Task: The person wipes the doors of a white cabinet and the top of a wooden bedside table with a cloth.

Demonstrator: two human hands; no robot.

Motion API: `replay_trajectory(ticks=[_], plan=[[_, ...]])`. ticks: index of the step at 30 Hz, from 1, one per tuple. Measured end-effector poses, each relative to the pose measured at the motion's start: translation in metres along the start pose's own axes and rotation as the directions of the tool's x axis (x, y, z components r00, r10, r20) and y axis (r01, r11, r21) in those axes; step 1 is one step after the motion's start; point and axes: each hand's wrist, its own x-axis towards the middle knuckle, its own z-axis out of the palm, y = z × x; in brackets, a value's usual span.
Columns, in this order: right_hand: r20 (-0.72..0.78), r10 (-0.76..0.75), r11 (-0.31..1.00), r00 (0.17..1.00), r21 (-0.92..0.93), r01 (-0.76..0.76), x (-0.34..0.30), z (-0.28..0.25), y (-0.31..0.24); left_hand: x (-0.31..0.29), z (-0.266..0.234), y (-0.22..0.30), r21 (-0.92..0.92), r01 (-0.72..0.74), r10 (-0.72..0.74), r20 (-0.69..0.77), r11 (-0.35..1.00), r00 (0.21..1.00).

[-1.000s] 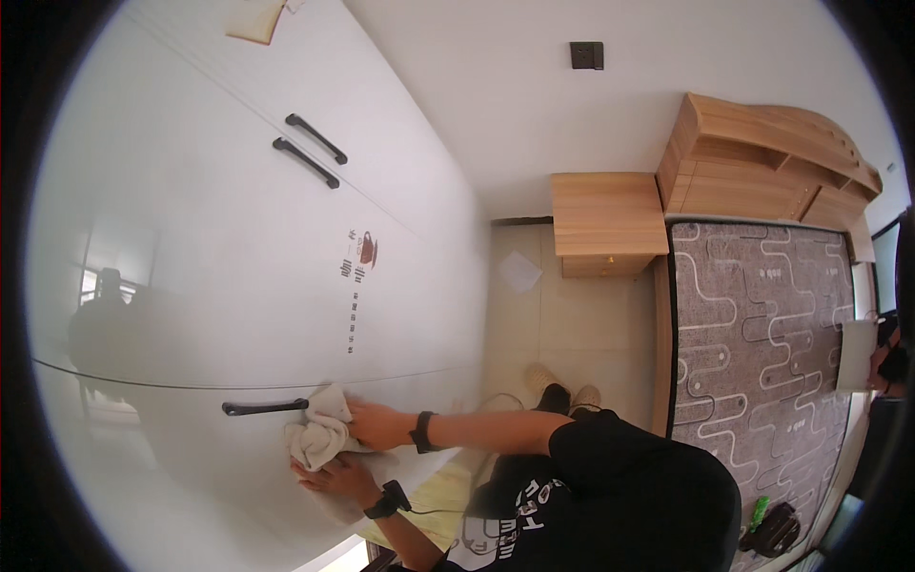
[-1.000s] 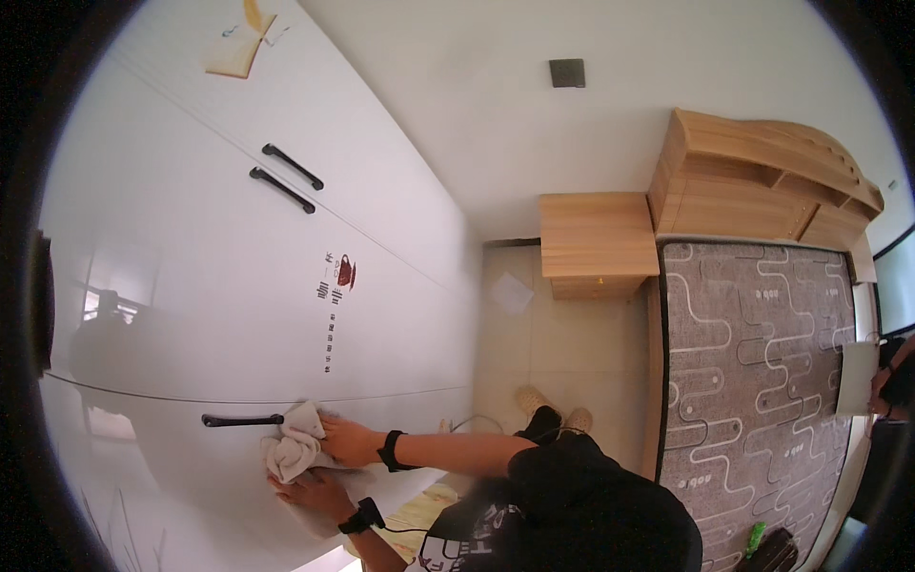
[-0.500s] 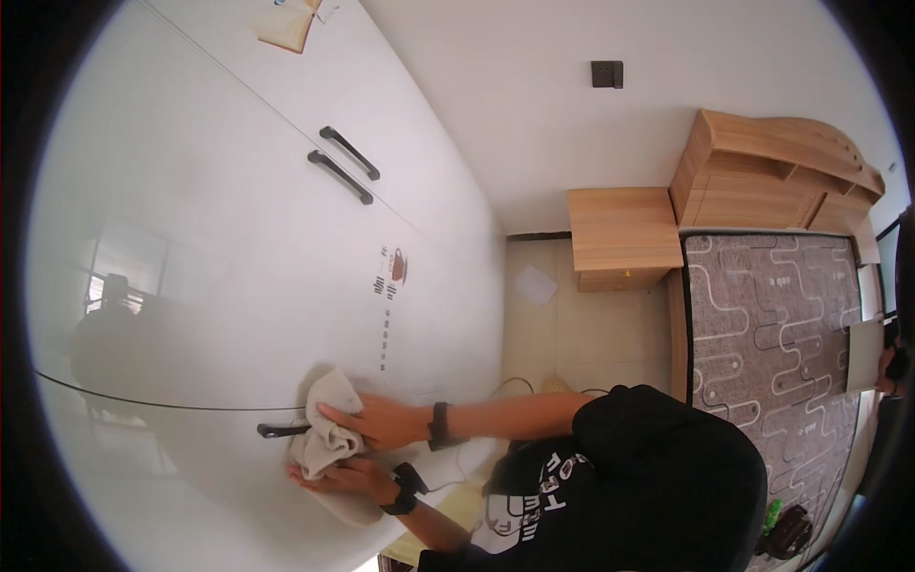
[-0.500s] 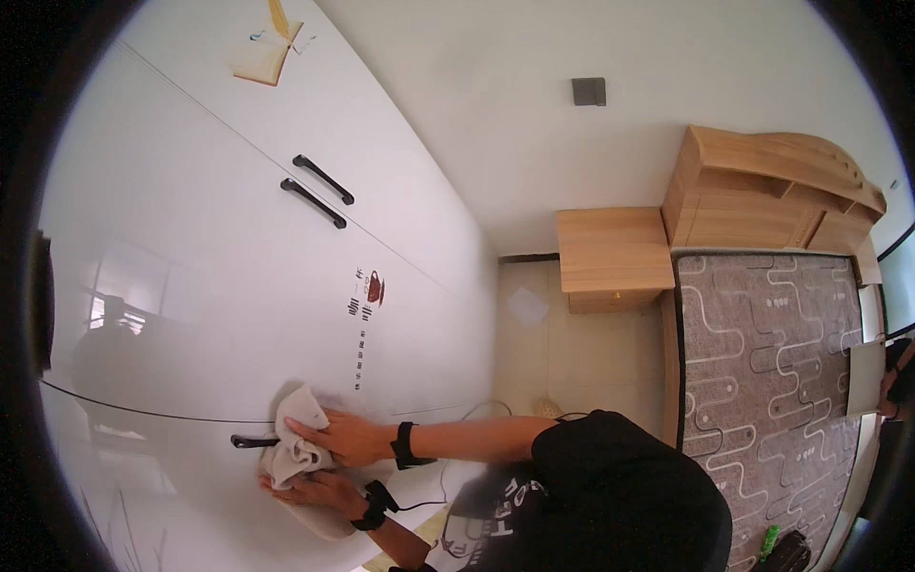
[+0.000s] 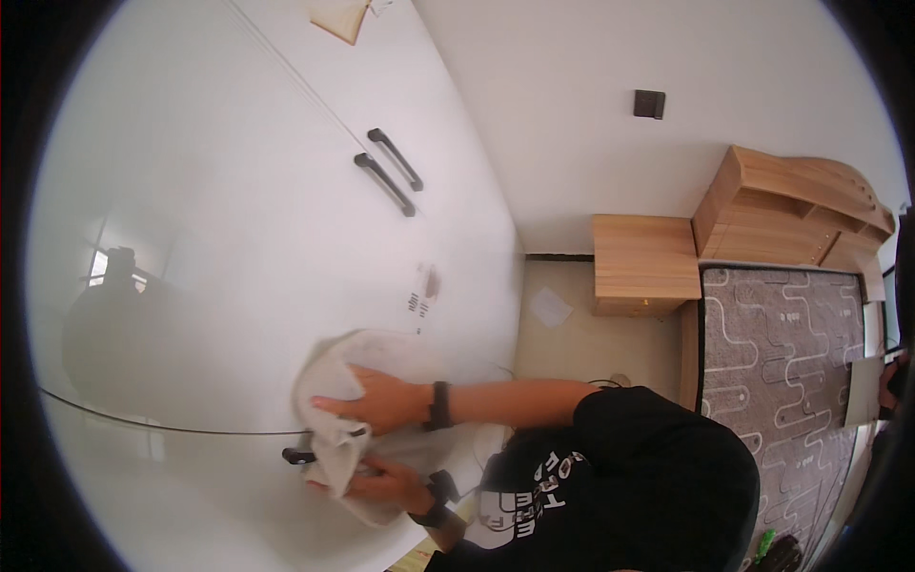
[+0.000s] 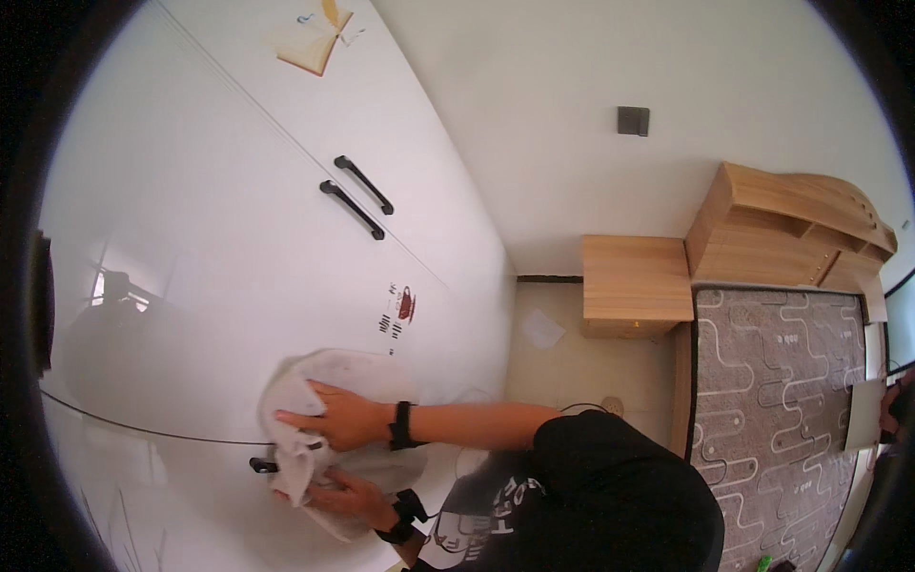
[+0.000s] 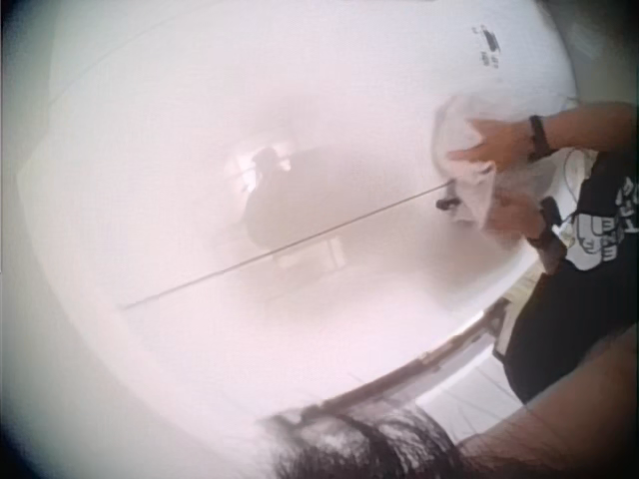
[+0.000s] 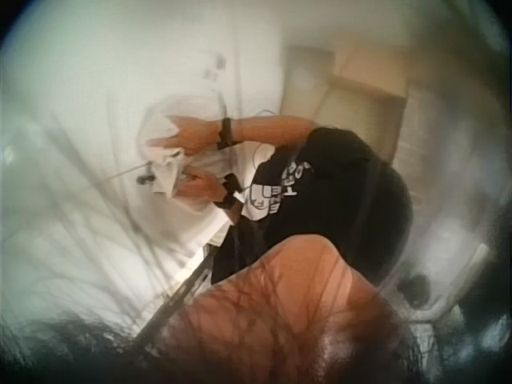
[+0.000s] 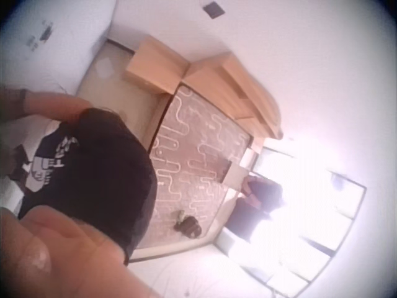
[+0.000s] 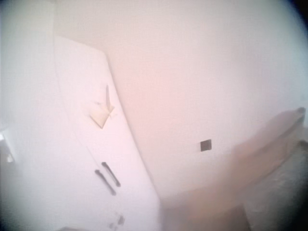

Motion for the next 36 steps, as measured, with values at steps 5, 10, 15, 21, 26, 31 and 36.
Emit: replay_trajectory(ticks=[5, 10, 15, 21, 26, 31, 36], plan=[[-0.119, -0.011, 0.995, 0.993, 0.098, 0.023, -0.007, -0.004, 0.01, 0.013, 0.003, 0.012, 0.201, -0.209, 0.227, -0.072, 0.957, 0.971], [-0.273, -0.037, 0.986, 0.961, 0.149, 0.08, 0.067, -0.056, 0.006, 0.063, 0.017, 0.059, 0.232, -0.288, 0.337, -0.214, 0.929, 0.917], [-0.216, -0.074, 0.987, 0.973, 0.123, 0.102, 0.06, -0.064, 0.04, 0.071, 0.034, 0.092, 0.308, -0.193, 0.22, -0.056, 0.932, 0.974], [-0.169, 0.065, 0.997, 0.984, 0.059, -0.056, 0.024, -0.078, 0.076, 0.05, 0.078, 0.076, 0.358, -0.241, 0.231, 0.071, 0.902, 0.97], [-0.201, 0.074, 0.991, 0.977, 0.121, -0.05, 0.076, -0.137, 0.085, 0.103, 0.094, 0.12, 0.327, -0.202, 0.213, 0.005, 0.923, 0.977], [-0.168, 0.121, 0.977, 0.978, 0.194, -0.088, 0.08, -0.15, 0.1, 0.107, 0.119, 0.124, 0.338, -0.218, 0.255, -0.068, 0.916, 0.965], [-0.156, 0.15, 0.966, 0.976, -0.189, -0.179, 0.003, -0.102, 0.149, 0.018, 0.147, 0.076, 0.396, -0.311, 0.265, 0.167, 0.864, 0.95]])
